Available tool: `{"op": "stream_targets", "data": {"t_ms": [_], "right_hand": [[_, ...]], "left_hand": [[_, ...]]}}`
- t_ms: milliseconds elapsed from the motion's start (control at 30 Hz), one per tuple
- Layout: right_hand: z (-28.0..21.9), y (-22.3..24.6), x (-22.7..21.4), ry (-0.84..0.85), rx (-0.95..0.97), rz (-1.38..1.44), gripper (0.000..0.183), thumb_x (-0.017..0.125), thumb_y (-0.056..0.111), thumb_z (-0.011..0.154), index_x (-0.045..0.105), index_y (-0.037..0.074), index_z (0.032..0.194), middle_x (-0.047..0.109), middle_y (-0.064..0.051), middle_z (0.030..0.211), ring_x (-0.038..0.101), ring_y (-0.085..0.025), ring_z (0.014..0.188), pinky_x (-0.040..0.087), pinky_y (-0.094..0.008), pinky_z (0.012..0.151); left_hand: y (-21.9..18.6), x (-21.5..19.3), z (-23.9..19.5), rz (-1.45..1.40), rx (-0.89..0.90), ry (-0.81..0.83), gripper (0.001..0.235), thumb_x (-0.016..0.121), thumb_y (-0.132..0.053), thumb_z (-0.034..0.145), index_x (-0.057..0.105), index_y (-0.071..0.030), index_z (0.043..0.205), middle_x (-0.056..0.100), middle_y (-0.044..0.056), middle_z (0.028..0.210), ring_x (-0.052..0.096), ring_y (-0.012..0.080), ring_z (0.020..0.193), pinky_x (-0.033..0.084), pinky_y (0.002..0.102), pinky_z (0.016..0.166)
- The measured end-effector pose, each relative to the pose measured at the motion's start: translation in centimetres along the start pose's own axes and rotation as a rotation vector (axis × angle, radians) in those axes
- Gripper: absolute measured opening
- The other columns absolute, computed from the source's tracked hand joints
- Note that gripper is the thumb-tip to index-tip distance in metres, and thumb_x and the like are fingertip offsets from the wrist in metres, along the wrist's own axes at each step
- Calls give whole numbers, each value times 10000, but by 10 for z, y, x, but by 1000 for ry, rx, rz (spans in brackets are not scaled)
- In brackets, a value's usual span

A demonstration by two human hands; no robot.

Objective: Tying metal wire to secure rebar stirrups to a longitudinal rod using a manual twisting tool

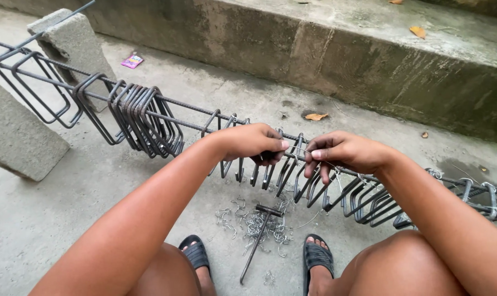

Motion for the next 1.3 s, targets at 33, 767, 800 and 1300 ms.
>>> {"op": "stream_targets", "data": {"t_ms": [33, 767, 800, 1300], "right_hand": [[3, -1, -1, 6, 0, -2, 246, 579, 84, 960, 677, -97, 1095, 786, -310, 911, 768, -296, 559, 611, -373, 540], [13, 15, 7, -205, -182, -207, 183, 722, -8, 884, 792, -50, 1048, 681, -134, 733, 597, -163, 533, 535, -297, 442], [15, 15, 8, -229, -186, -192, 216, 719, -27, 874, 786, -51, 1078, 699, -153, 743, 613, -168, 513, 564, -311, 445], [22, 19, 25, -295, -468, -192, 189, 679, -63, 901, 756, -74, 1073, 670, -174, 746, 591, -161, 469, 511, -311, 433]], "left_hand": [[1, 2, 0, -2, -2, -6, 267, 563, -271, 956, 678, -96, 792, 674, 26, 694, 655, 129, 639, 550, 254, 616], [2, 10, 12, -723, -41, -414, 100, 666, -201, 766, 604, -141, 716, 605, -34, 719, 688, 131, 816, 602, 421, 841], [-2, 13, 11, -749, -17, -437, 89, 679, -185, 761, 633, -111, 775, 642, 2, 763, 690, 153, 822, 604, 419, 827], [14, 14, 29, -877, -10, -352, 423, 576, -222, 712, 677, -120, 1110, 678, 22, 939, 617, 149, 724, 617, 452, 821]]}}
Point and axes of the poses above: each hand's wrist, its own z-axis towards the middle knuckle, its own x-axis out of the palm, y = z × x, the point moved 5 cm from there along z, towards the middle knuckle
